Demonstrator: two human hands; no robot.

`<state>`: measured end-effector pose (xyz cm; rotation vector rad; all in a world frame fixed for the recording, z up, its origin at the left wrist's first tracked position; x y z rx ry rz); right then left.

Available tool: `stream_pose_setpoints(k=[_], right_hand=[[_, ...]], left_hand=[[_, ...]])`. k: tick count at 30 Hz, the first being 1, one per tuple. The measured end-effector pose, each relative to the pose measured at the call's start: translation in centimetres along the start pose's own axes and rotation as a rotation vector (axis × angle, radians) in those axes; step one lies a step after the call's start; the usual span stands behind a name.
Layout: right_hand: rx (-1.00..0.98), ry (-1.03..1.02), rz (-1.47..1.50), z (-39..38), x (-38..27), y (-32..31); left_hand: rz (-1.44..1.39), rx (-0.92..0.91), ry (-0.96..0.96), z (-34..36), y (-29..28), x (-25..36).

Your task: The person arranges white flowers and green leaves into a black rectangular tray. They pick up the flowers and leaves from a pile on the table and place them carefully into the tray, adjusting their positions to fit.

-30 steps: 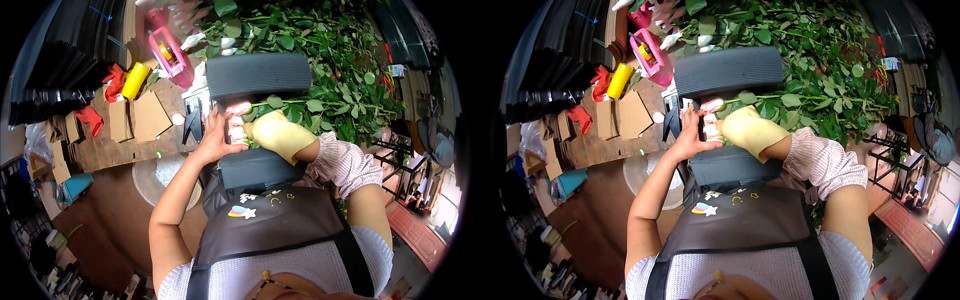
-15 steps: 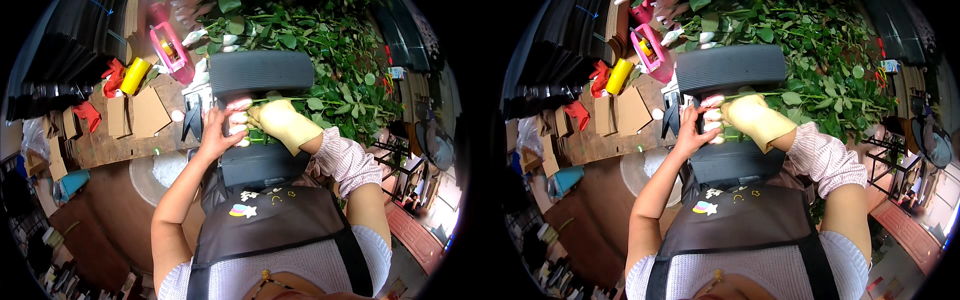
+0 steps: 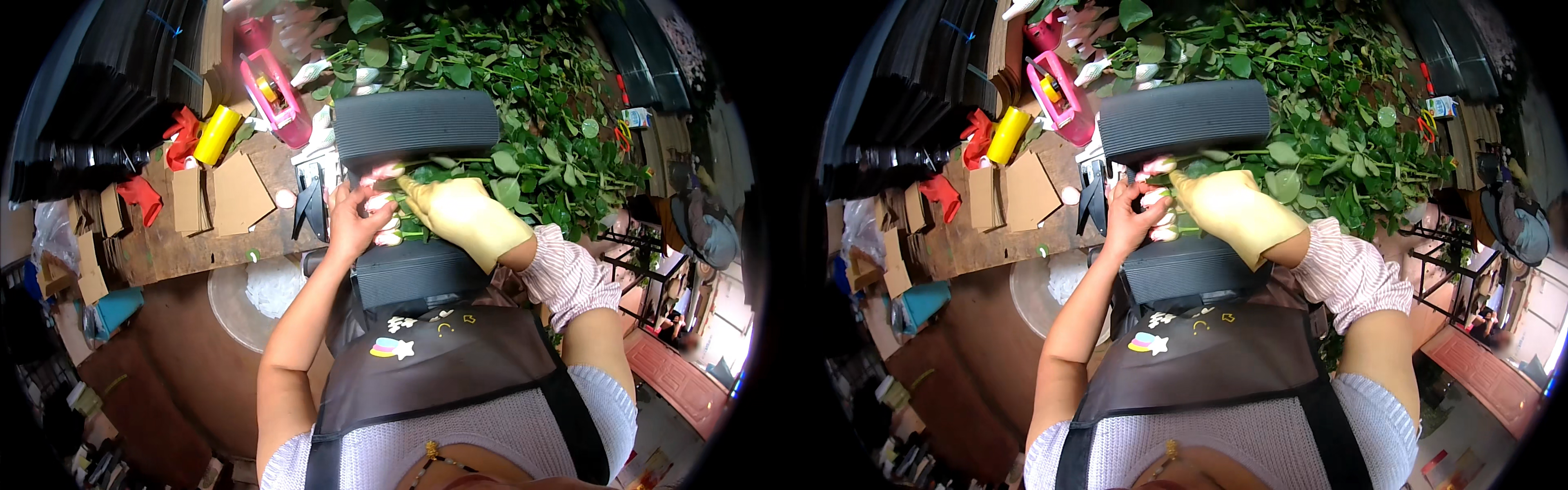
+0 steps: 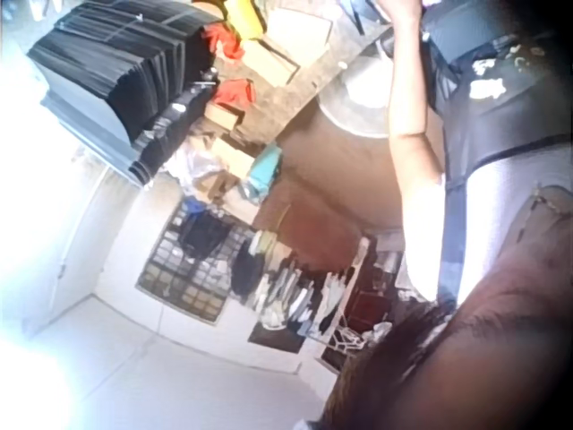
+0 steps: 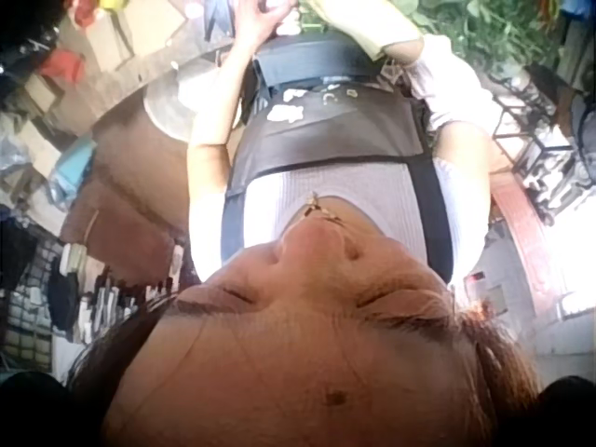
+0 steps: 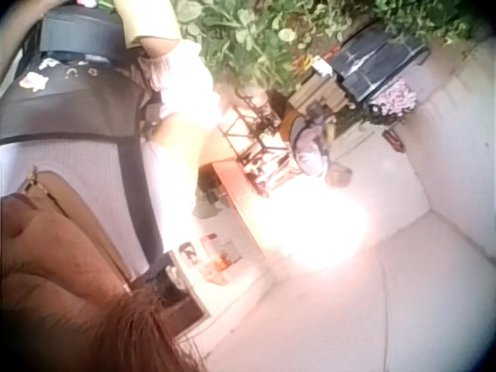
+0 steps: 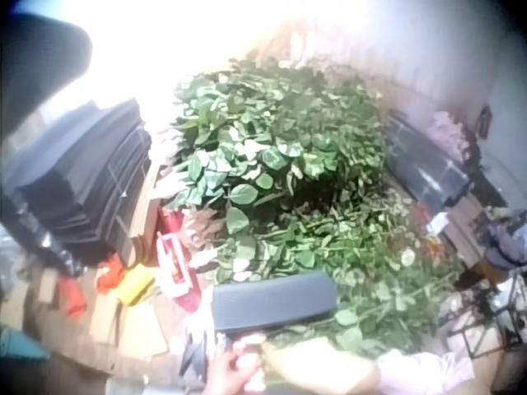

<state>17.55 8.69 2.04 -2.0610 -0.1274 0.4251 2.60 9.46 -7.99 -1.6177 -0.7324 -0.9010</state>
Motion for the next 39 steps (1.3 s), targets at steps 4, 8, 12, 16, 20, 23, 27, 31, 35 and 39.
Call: stream_pose_setpoints(k=[4, 8, 12, 16, 20, 23, 27, 31, 35, 39], right_hand=[[-0.029, 0.062, 0.039, 1.0, 1.8, 2.1], [0.11, -0.077, -0.102, 2.4, 0.7, 1.2], [0.206, -0.092, 0.028, 4.5, 1.8, 0.7], [0.198, -0.082, 0.133, 3.7, 2.1, 0.3], [0.13, -0.056, 0.035, 3.4, 1.5, 0.3], [0.112, -0.053, -0.022, 3.5, 1.7, 1.1], [0.162, -0.083, -0.038, 3.3, 1.1, 1.2], [0.134, -0.09, -0.039, 1.6, 0.1, -1.4], [0.277, 0.022, 0.048, 1.0, 0.3, -4.5], [0.297, -0.023, -0.095, 3.4, -0.5, -2.4]], left_hand=[[-0.017, 0.021, 0.057, 0.2, -0.6, 1.2], [-0.017, 0.017, 0.074, 0.2, -0.6, 1.5], [0.078, 0.066, 0.163, -0.1, -0.5, 1.2], [-0.085, 0.096, 0.062, 0.0, -0.7, 0.8], [-0.02, 0.021, 0.101, 0.4, -0.3, 0.6], [-0.058, -0.045, 0.112, 1.0, 0.1, 0.8], [-0.11, -0.188, -0.068, 2.9, 0.6, -0.2], [-0.132, 0.021, 0.012, 3.8, -0.2, -1.2], [-0.143, 0.046, 0.062, 3.6, -0.5, 0.1], [-0.198, 0.042, 0.041, 3.3, -0.9, 1.1]])
Point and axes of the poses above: each hand's wrist, its own z-axis towards the middle knuckle, its own y-axis out of the palm, x = y × z, the point moved 10 cm from there along z, towards the middle knuckle, and after that the axes turned 3 degrees about x, right-handed, at the moved point
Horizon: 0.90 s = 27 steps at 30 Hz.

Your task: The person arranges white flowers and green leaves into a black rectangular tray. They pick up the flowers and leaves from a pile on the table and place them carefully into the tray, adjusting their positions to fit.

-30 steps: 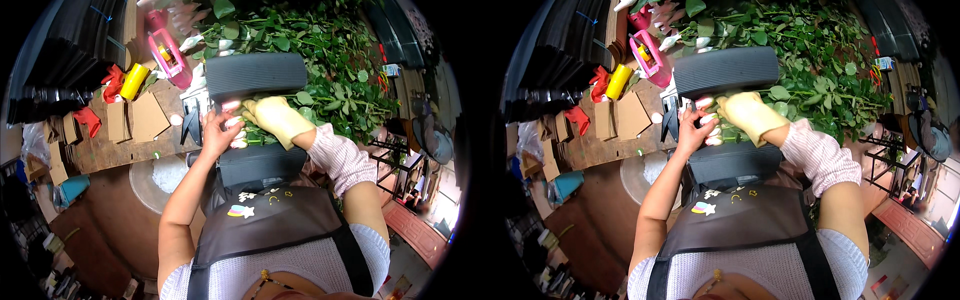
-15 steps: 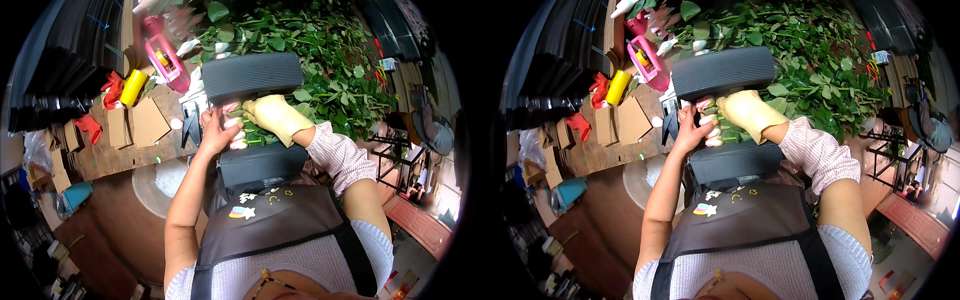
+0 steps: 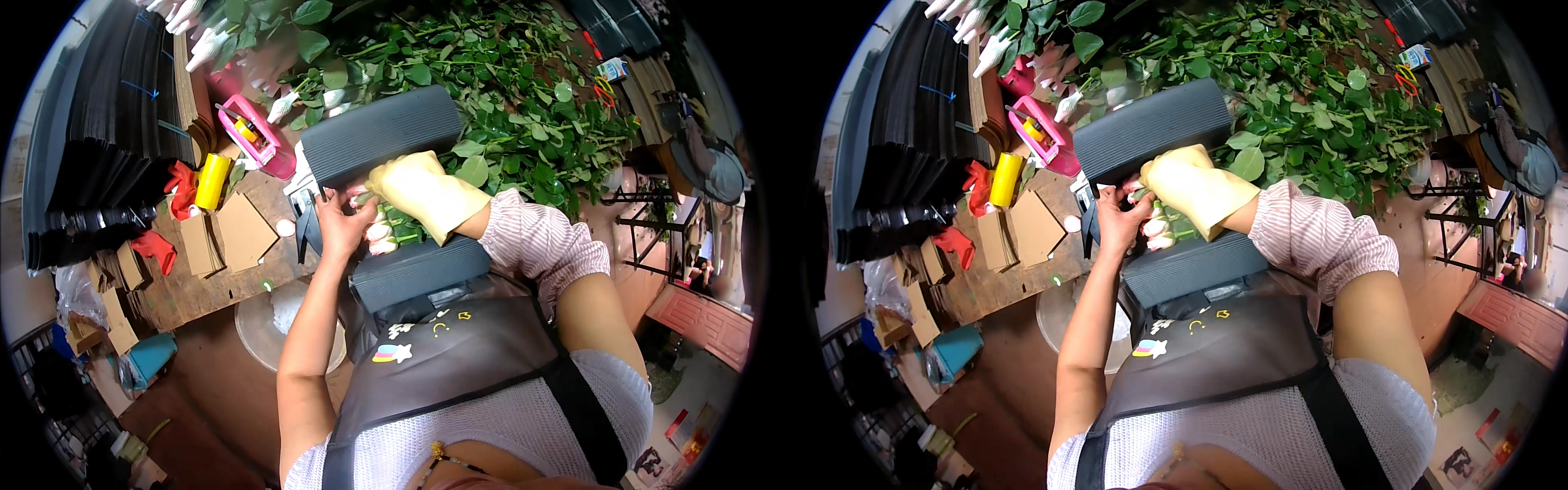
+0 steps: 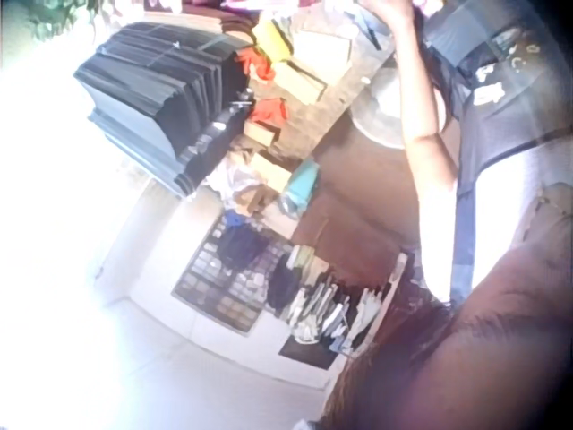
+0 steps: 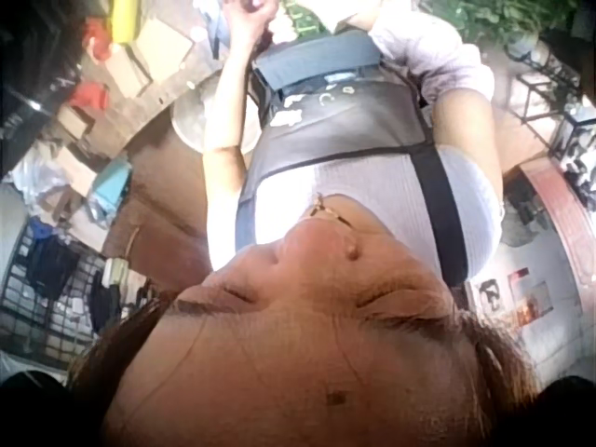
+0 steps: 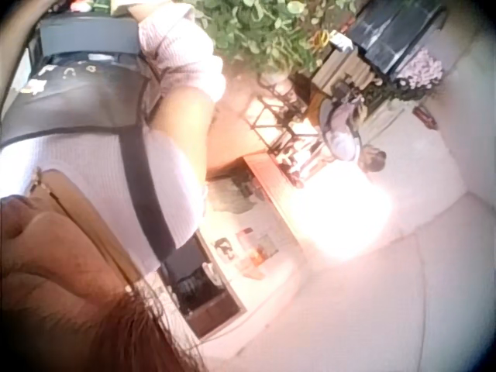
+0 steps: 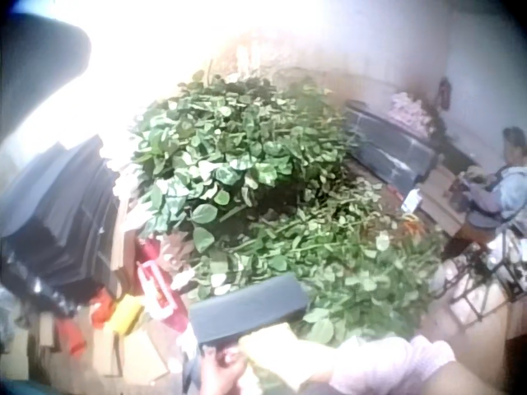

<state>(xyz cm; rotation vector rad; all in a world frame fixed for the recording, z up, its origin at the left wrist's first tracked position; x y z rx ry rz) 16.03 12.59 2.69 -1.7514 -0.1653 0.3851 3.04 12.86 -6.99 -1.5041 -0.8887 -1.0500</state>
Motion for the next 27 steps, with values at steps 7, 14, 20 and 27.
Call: stream_pose_setpoints(k=[7, 14, 20, 27], right_hand=[[0.054, -0.041, -0.04, 1.0, -0.7, 1.9], [0.07, -0.223, 0.171, -2.1, -1.4, -2.7], [0.91, 0.256, -0.161, -7.7, 9.9, -16.1], [0.507, 0.186, 1.072, -5.2, 14.7, -11.4]], left_hand=[[0.018, -0.053, -0.044, -0.4, 0.4, -1.8], [0.173, -0.055, -0.02, -0.5, 0.5, -3.0], [0.199, -0.029, -0.062, -0.7, 0.0, -0.4], [-0.004, -0.076, 0.053, -0.2, 0.2, 1.7]])
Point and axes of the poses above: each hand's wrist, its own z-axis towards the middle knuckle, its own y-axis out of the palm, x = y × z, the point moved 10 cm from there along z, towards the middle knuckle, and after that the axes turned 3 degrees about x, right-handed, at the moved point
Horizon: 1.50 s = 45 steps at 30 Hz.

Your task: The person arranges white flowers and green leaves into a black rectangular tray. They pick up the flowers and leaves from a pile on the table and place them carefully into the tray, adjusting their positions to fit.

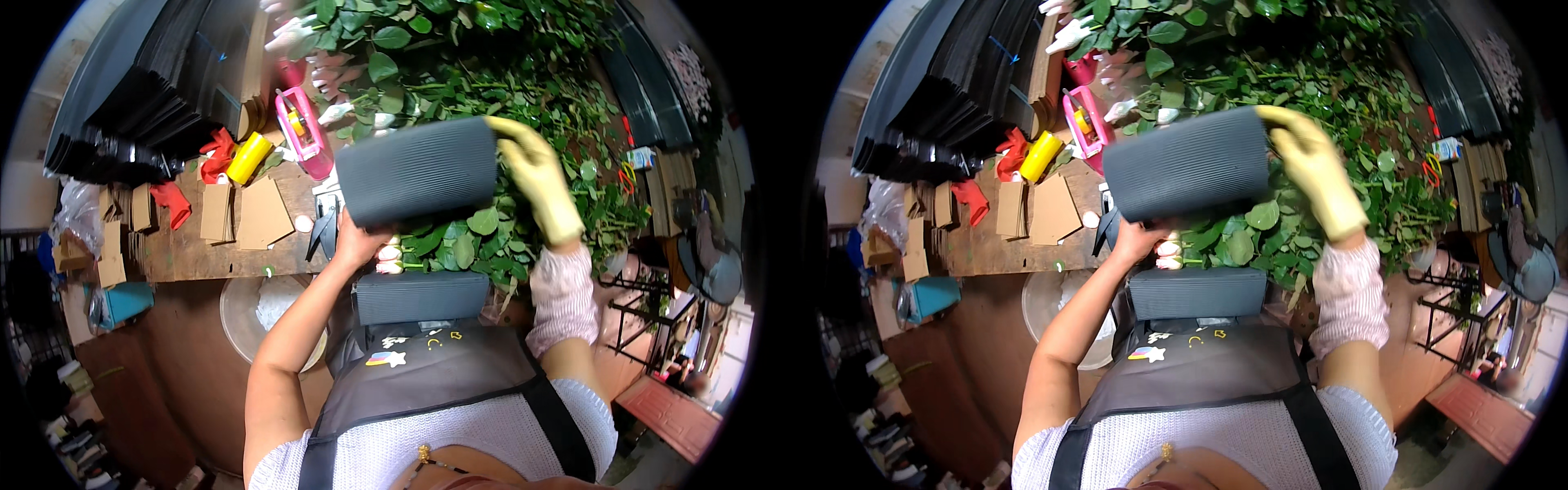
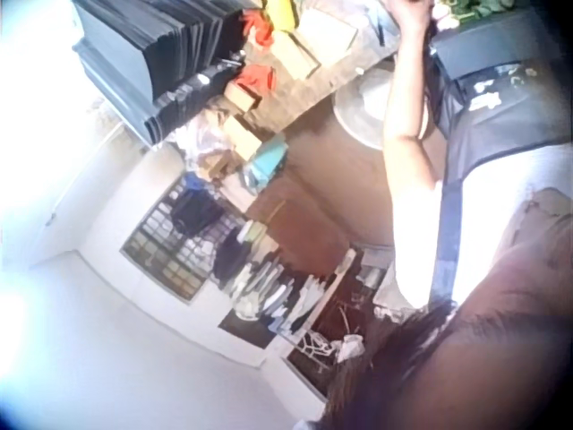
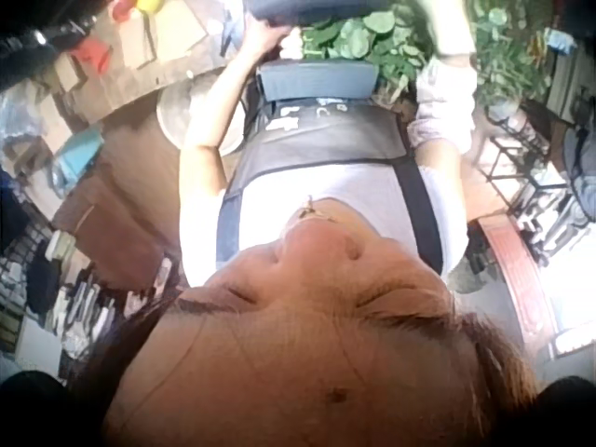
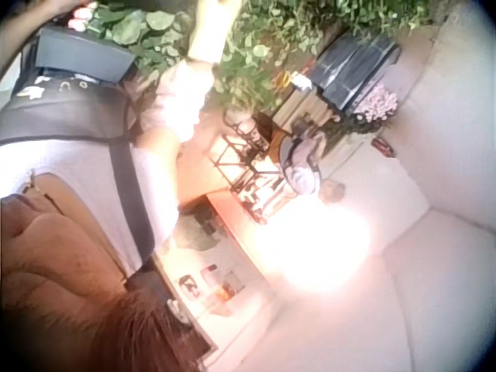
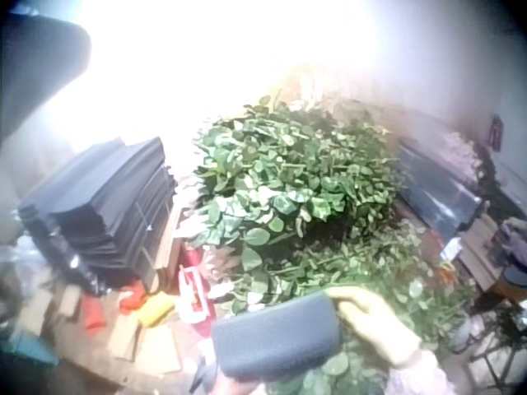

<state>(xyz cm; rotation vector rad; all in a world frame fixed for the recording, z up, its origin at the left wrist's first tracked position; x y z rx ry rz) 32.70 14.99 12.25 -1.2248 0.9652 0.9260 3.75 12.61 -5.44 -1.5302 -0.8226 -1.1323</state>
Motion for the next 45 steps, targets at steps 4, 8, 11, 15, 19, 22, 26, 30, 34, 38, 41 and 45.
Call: stream_pose_setpoints(k=[4, 8, 11, 15, 19, 22, 26, 30, 34, 38, 41, 45], right_hand=[[-0.245, -0.054, 0.709, -4.7, -0.4, -2.1], [-0.59, 0.453, 0.143, -6.8, 1.9, 5.3], [-0.494, -0.012, -0.608, -6.6, 1.5, 8.6], [-0.697, -0.084, -1.063, -9.2, 4.2, 12.1], [-0.819, 0.015, -1.162, -9.6, 5.4, 13.6], [-0.777, -0.016, -1.129, -9.6, 4.6, 12.9], [-0.759, -0.058, -0.626, -9.3, -2.4, 11.0], [-0.915, -0.241, -0.591, -13.0, -6.1, 14.2], [-1.02, -0.212, -0.92, -13.8, -1.7, 17.7], [-0.964, -0.367, -0.451, -10.1, -9.8, 23.6], [-0.779, -0.675, -0.427, -6.5, -10.1, 32.5], [-0.547, -0.971, -0.874, -3.3, -2.7, 43.9]], left_hand=[[0.05, -0.036, -0.069, -0.2, 1.0, -3.5], [0.105, -0.049, -0.241, 0.4, 0.7, -9.6], [0.035, -0.315, -0.168, -0.1, -0.5, -6.6], [0.754, -0.467, 0.047, 0.2, -5.2, 2.2], [0.721, -0.465, 0.513, -2.6, 0.9, 10.6], [0.706, -0.468, 0.741, -3.4, 4.6, 8.3], [0.737, -0.467, 0.717, -3.4, 4.9, 7.3], [0.766, -0.414, 0.779, -3.6, 5.2, 7.1], [0.724, -0.41, 0.767, -3.7, 5.1, 7.1], [0.654, -0.272, 0.793, -3.6, 4.9, 6.1], [0.775, -0.004, 0.877, -3.0, 7.3, 3.9], [-0.052, -0.557, 0.414, -1.8, 7.7, 1.9]])
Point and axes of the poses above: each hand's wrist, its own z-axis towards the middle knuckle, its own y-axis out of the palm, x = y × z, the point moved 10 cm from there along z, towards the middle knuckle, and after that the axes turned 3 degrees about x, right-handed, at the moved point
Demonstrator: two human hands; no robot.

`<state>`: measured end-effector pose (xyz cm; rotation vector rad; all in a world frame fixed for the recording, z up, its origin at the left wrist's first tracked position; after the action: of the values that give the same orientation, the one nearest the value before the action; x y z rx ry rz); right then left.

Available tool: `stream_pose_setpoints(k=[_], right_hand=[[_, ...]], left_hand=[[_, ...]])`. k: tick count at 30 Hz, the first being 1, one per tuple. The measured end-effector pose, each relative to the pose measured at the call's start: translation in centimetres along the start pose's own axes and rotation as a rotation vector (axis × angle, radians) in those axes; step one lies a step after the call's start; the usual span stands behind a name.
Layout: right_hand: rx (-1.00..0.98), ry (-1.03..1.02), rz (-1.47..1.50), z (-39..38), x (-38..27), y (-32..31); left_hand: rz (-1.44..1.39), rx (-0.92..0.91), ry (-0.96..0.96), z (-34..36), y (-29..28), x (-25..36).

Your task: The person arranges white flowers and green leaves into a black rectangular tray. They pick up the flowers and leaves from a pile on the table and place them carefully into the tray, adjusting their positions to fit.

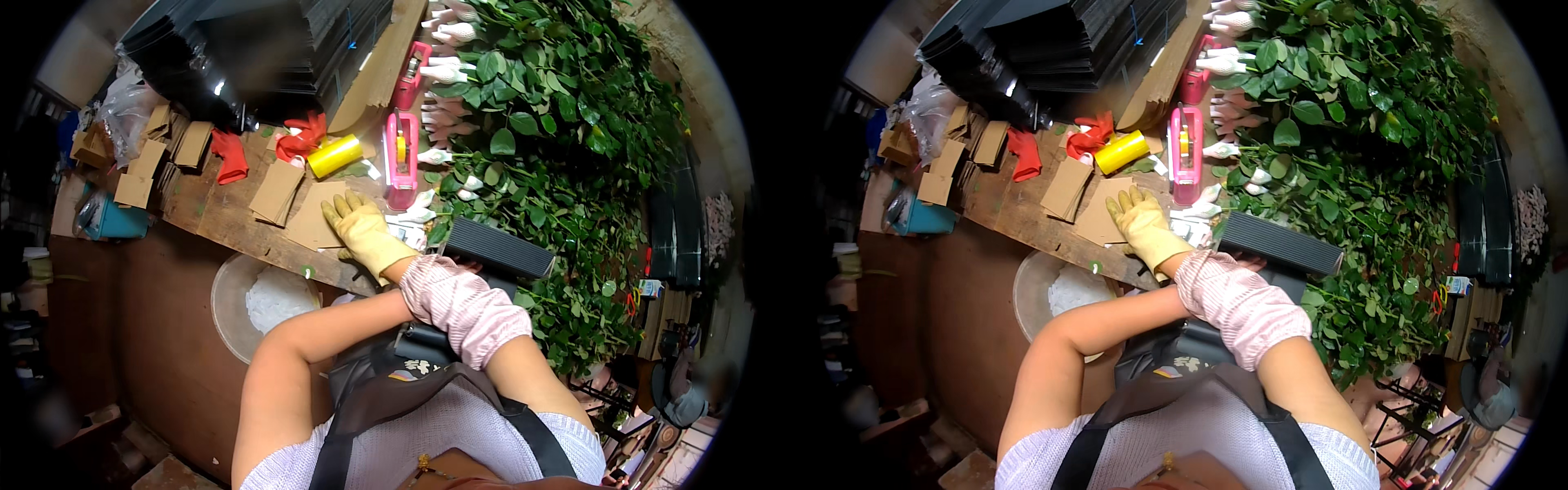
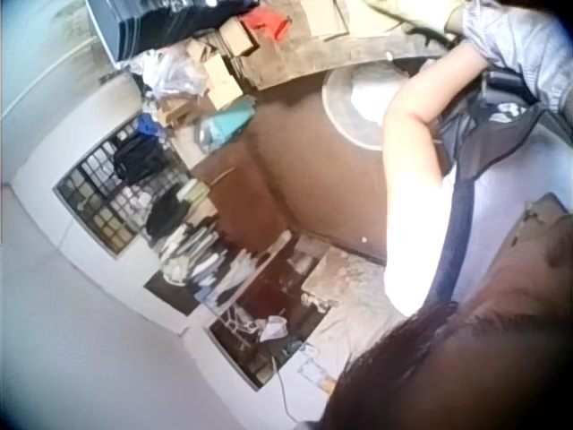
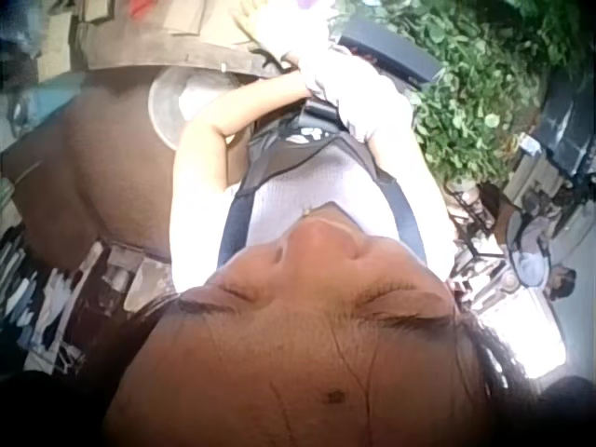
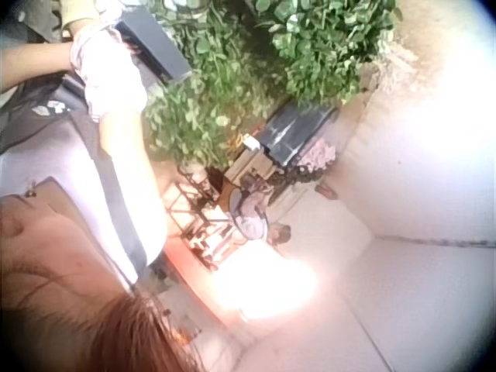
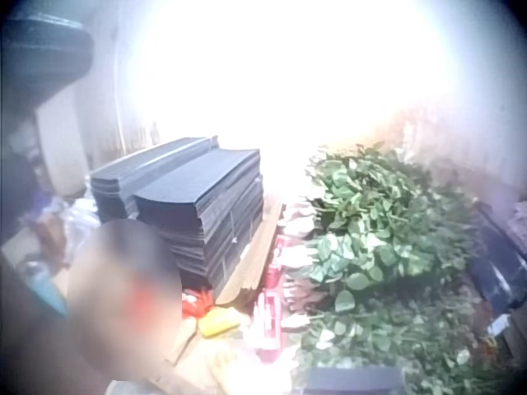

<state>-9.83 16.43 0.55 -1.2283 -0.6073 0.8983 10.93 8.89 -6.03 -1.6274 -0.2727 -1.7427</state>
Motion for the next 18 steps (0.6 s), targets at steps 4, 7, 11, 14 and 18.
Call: stream_pose_setpoints(k=[4, 7, 11, 14, 18], right_hand=[[-0.222, -0.018, -0.006, 0.5, -0.4, 2.8], [-0.06, -0.039, -0.004, -2.7, 0.7, -3.5], [0.284, -0.046, 0.126, -7.9, 2.7, -20.7], [0.26, 0.145, 0.155, -15.1, 5.7, -26.7], [-0.107, 0.411, 0.405, -22.0, 8.2, -21.5]], left_hand=[[0.438, 0.009, 0.103, -0.7, 0.4, -0.1], [0.569, -0.08, 0.048, -0.1, -0.9, 3.3], [0.25, -0.017, -0.063, -0.9, -0.8, 1.6], [0.575, -0.067, 0.103, -0.3, -2.5, 6.9], [0.751, -0.064, 0.104, -0.2, -1.5, 5.2]])
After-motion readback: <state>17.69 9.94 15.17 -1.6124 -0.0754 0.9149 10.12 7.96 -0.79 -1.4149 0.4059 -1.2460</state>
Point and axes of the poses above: each hand's wrist, its own z-axis towards the middle knuckle, its own y-axis out of the palm, x = y × z, the point moved 10 cm from there along z, towards the middle knuckle, and after that the axes turned 3 degrees about x, right-handed, at the moved point
